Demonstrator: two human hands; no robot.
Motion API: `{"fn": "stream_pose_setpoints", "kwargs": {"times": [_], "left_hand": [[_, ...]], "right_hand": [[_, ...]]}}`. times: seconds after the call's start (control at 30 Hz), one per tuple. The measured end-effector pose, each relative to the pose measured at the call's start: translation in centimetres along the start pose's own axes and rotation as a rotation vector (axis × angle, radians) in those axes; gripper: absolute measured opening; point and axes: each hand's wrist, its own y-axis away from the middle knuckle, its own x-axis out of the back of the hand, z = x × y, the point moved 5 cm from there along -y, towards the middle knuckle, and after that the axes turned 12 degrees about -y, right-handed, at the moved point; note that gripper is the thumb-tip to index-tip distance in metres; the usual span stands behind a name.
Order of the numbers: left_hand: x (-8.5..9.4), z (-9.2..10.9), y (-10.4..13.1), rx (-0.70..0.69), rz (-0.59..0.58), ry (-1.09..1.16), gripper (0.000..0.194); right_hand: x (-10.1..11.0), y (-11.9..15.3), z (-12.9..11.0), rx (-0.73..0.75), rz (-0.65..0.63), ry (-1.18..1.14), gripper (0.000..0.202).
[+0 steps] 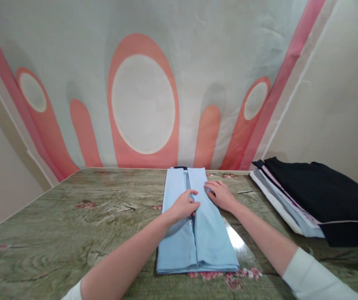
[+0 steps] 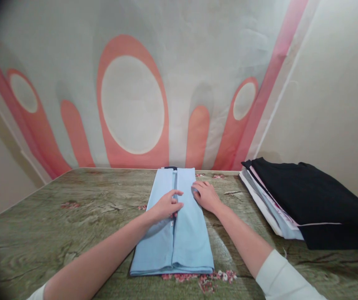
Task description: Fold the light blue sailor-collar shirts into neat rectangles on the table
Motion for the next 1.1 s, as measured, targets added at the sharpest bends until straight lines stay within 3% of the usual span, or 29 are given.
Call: {"fn": "stream_pose_setpoints", "kwargs": {"times": [0.1,0.17,0.27,0.4,0.53,0.63,0.9,1.1], "left_hand": [[-0.2,0.3,0.6,0.046,-0.11,0.319,0.042],[-0.4,0.6,0.8,0.074,-0.171,0.395,0.038],[-0.8,0.7,1.1,0.105,-0.231,0.386,0.032],[-1.4,0.9,1.8,0.126,-0.257,0.399,0.037],[-2.5,1.1,3.0,0.119,-0.274,0.354,0.044],[-3.1,1.2,3.5,0.081,-0.277,0.326,0.043],[-2.3,1.8,4.0,0.004,-0.375,0.266,0.037],[-2.9,1.2,4.2,0.047,-0.438,0.253,0.04]], "right_hand": [[0.4,0.0,0.5,-0.017,-0.016,0.061,0.029],[0.8,0.0,0.9,-0.028,0.003,0.102,0.023],[1.3,0.2,1.5,-0.06,0.056,0.125,0.019],[0.9,-0.2,2.0,-0.079,0.074,0.073,0.027],[-0.5,-1.5,1.5,-0.02,-0.008,0.049,0.038],[-1.3,-2.5,1.2,-0.054,-0.092,0.108,0.039],[-0.1,-2.9,2.5,-0.208,-0.036,0.189,0.035],[-1.1,-2.6,0.3,-0.069,-0.096,0.137,0.044]]}}
